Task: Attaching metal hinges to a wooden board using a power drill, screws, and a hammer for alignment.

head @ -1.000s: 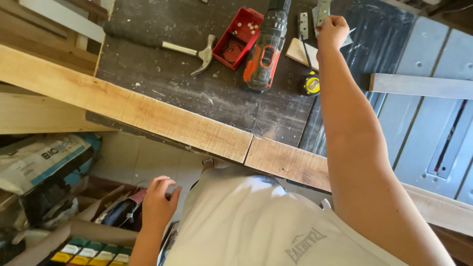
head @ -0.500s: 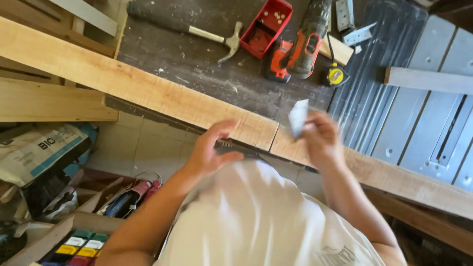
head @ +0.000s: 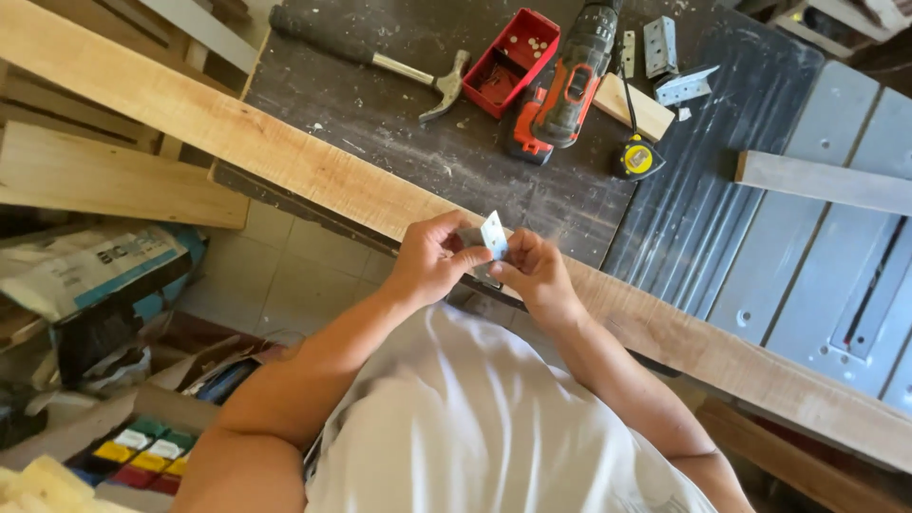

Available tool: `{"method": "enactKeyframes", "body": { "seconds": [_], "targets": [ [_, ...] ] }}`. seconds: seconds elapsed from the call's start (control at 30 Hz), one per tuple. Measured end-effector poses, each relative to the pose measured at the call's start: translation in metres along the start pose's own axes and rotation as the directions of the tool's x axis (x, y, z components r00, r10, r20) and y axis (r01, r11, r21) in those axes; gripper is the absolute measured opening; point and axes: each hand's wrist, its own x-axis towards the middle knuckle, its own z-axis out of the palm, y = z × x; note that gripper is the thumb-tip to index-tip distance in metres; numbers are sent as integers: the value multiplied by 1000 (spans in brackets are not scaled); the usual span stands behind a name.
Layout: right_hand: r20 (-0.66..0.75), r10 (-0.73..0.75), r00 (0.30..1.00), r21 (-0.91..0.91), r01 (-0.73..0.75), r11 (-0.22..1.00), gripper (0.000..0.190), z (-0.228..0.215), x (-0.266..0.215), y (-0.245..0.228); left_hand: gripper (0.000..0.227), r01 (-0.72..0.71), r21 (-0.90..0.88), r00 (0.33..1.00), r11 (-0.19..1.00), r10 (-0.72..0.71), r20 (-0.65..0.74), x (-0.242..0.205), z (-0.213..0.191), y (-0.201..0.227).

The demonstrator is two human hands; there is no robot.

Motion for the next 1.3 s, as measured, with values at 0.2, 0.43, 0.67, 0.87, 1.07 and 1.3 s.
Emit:
{"method": "enactKeyframes", "body": {
  "seconds": [0.2, 0.43, 0.67, 0.87, 1.07, 1.3],
  "targets": [
    [-30, -98, 995, -174, 92, 981, 24, -20, 12, 20, 34, -17, 363, 982, 932, 84, -168, 4, 15, -16],
    [34, 28, 999, -22, -27, 999, 18, 15, 82, -11, 42, -48, -214, 949, 976, 111, 294, 128, -94, -25],
    [-116, 122, 986, -271, -150, 951, 27, 41, 218, 53, 62, -287, 951, 956, 111, -21, 291, 297, -219, -148],
    [-126, 188, 974, -282, -216, 935, 38, 81, 294, 31, 46, -478, 861, 865, 173, -79, 496, 321, -265, -113],
    [-28, 280, 960, -364, -270, 891, 55, 90, 369, 17, 40, -354, 922, 925, 155, -84, 369, 317, -352, -42],
    [-33, 342, 939, -384, -328, 863, 48, 121, 436, -13, 42, 1, 974, 991, 226, -132, 30, 297, -389, -36]
  ]
}}
